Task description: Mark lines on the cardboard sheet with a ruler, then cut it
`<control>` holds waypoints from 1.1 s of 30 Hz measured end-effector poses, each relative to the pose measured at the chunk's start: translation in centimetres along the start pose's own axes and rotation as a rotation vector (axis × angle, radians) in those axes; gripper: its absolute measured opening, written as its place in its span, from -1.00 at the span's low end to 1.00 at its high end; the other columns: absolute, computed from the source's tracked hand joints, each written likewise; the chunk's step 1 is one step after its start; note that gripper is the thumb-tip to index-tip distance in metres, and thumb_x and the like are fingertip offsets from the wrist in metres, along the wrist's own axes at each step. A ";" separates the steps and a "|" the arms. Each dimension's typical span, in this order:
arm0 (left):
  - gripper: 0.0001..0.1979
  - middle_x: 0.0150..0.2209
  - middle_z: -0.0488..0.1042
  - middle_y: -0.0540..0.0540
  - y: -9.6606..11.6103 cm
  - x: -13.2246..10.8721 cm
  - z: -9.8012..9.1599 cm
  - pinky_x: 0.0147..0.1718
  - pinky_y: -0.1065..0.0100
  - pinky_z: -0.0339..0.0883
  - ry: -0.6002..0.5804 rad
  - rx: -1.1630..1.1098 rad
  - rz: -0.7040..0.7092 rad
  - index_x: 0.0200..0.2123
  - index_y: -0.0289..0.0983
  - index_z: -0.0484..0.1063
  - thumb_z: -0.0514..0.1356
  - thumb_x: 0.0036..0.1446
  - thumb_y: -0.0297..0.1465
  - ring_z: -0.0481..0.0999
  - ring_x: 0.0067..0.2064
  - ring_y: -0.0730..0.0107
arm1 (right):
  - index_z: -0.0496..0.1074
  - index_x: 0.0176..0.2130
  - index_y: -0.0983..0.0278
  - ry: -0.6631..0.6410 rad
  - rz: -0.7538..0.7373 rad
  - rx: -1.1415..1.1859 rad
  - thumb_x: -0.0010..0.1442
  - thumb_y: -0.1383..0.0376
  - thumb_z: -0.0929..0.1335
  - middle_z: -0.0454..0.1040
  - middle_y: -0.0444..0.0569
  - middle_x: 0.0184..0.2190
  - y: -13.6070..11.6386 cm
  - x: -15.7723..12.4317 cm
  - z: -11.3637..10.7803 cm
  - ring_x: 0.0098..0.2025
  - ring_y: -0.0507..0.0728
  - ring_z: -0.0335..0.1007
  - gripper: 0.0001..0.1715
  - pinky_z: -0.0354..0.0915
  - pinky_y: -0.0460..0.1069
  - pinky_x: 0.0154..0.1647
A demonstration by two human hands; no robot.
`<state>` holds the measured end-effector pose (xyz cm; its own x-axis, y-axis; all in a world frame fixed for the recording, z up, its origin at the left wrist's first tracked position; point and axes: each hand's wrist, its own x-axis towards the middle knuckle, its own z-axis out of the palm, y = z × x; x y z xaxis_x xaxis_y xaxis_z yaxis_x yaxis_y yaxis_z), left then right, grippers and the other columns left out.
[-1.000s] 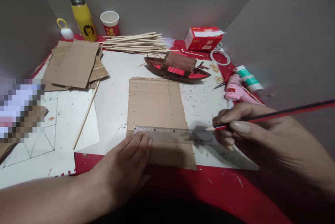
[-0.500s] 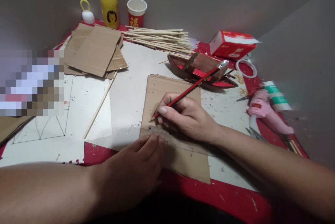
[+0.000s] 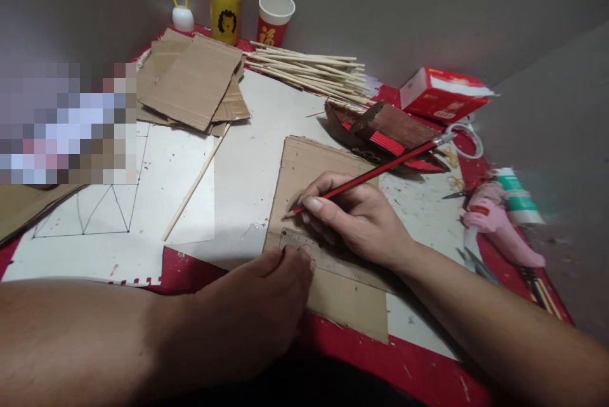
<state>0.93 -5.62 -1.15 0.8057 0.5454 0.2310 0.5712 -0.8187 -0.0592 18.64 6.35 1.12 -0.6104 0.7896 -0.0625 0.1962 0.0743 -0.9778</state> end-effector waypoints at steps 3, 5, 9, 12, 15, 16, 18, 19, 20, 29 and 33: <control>-0.48 0.23 0.40 -0.42 0.0 0.1 -0.2 0.25 0.06 0.09 -0.005 0.018 0.013 0.17 -0.55 0.41 0.15 0.31 -0.26 0.31 0.28 -0.12 | 0.38 -0.35 0.29 0.021 0.058 0.076 0.21 0.06 0.44 0.42 -0.18 -0.61 0.1 0.1 0.0 -0.69 -0.08 0.19 -0.65 0.12 -0.16 -0.72; -0.42 0.23 0.39 -0.44 0.0 0.1 -0.4 0.23 0.04 0.11 -0.005 0.016 0.013 0.20 -0.58 0.37 0.12 0.33 -0.21 0.33 0.26 -0.14 | 0.38 -0.37 0.28 0.030 0.067 0.099 0.20 0.10 0.44 0.45 -0.17 -0.61 0.2 0.2 0.0 -0.69 -0.08 0.21 -0.68 0.16 -0.16 -0.72; -0.29 0.22 0.39 -0.45 0.0 0.1 -0.7 0.19 0.02 0.15 -0.030 0.019 0.018 0.25 -0.57 0.32 0.01 0.36 -0.03 0.33 0.24 -0.19 | 0.38 -0.37 0.26 0.073 0.094 0.155 0.16 0.11 0.47 0.49 -0.13 -0.56 0.4 0.3 -0.1 -0.68 -0.06 0.25 -0.69 0.21 -0.15 -0.73; -0.24 0.24 0.36 -0.50 0.1 0.1 -0.9 0.17 0.03 0.17 -0.050 0.064 0.028 0.27 -0.58 0.29 0.01 0.34 0.01 0.32 0.25 -0.22 | 0.39 -0.37 0.25 0.078 0.094 0.178 0.15 0.08 0.48 0.47 -0.15 -0.58 0.5 0.3 -0.1 -0.68 -0.06 0.25 -0.66 0.20 -0.15 -0.74; -0.16 0.25 0.35 -0.50 0.1 0.2 -1.2 0.15 0.02 0.20 -0.082 0.086 0.051 0.26 -0.57 0.30 0.02 0.29 0.09 0.32 0.25 -0.25 | 0.39 -0.38 0.26 0.060 0.083 0.171 0.17 0.07 0.47 0.47 -0.15 -0.57 0.6 0.2 -0.1 -0.69 -0.07 0.24 -0.66 0.19 -0.15 -0.73; -0.12 0.24 0.35 -0.51 0.1 0.2 -1.2 0.14 0.02 0.21 -0.091 0.089 0.053 0.26 -0.57 0.30 0.02 0.27 0.13 0.32 0.25 -0.26 | 0.39 -0.38 0.26 0.052 0.077 0.167 0.18 0.07 0.47 0.47 -0.16 -0.58 0.6 0.2 -0.2 -0.69 -0.07 0.22 -0.66 0.17 -0.15 -0.74; -0.09 0.24 0.35 -0.52 0.2 0.3 -1.4 0.12 0.01 0.23 -0.107 0.099 0.052 0.26 -0.56 0.30 0.01 0.24 0.17 0.33 0.25 -0.27 | 0.40 -0.37 0.27 0.026 0.062 0.142 0.21 0.08 0.45 0.44 -0.18 -0.59 0.5 0.1 -0.2 -0.70 -0.08 0.19 -0.67 0.12 -0.15 -0.74; -0.08 0.24 0.35 -0.52 0.2 0.3 -1.4 0.12 0.01 0.23 -0.111 0.102 0.050 0.27 -0.56 0.30 0.00 0.24 0.17 0.34 0.24 -0.26 | 0.40 -0.37 0.27 0.015 0.045 0.115 0.23 0.09 0.43 0.42 -0.19 -0.60 0.5 0.0 -0.2 -0.69 -0.08 0.17 -0.69 0.11 -0.15 -0.73; -0.09 0.23 0.36 -0.52 0.2 0.3 -1.5 0.12 0.02 0.23 -0.112 0.104 0.051 0.27 -0.55 0.30 -0.01 0.24 0.17 0.34 0.25 -0.25 | 0.41 -0.37 0.27 0.002 0.022 0.074 0.24 0.11 0.42 0.41 -0.19 -0.60 0.5 0.0 -0.3 -0.67 -0.07 0.18 -0.70 0.12 -0.14 -0.71; -0.12 0.20 0.40 -0.51 0.6 0.3 -1.3 0.11 -0.01 0.23 -0.094 0.138 0.035 0.26 -0.52 0.31 -0.04 0.26 0.16 0.38 0.22 -0.25 | 0.46 -0.30 0.29 -0.187 -0.225 -0.221 0.30 0.29 0.35 0.53 -0.02 -0.40 0.5 -0.3 -0.8 -0.36 0.07 0.47 -0.86 0.38 -0.04 -0.38; -0.11 0.22 0.39 -0.47 0.8 0.3 -1.4 0.11 0.02 0.22 -0.127 0.142 0.011 0.27 -0.48 0.30 -0.04 0.24 0.19 0.37 0.23 -0.22 | 0.44 -0.29 0.29 -0.255 -0.212 -0.194 0.31 0.29 0.35 0.51 -0.03 -0.41 0.7 -0.4 -0.8 -0.36 0.08 0.48 -0.87 0.41 -0.02 -0.35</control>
<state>1.43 -6.37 0.21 0.8199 0.5627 0.1052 0.5717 -0.7957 -0.1998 19.63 6.55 0.63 -0.8197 0.5691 0.0655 0.1717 0.3531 -0.9197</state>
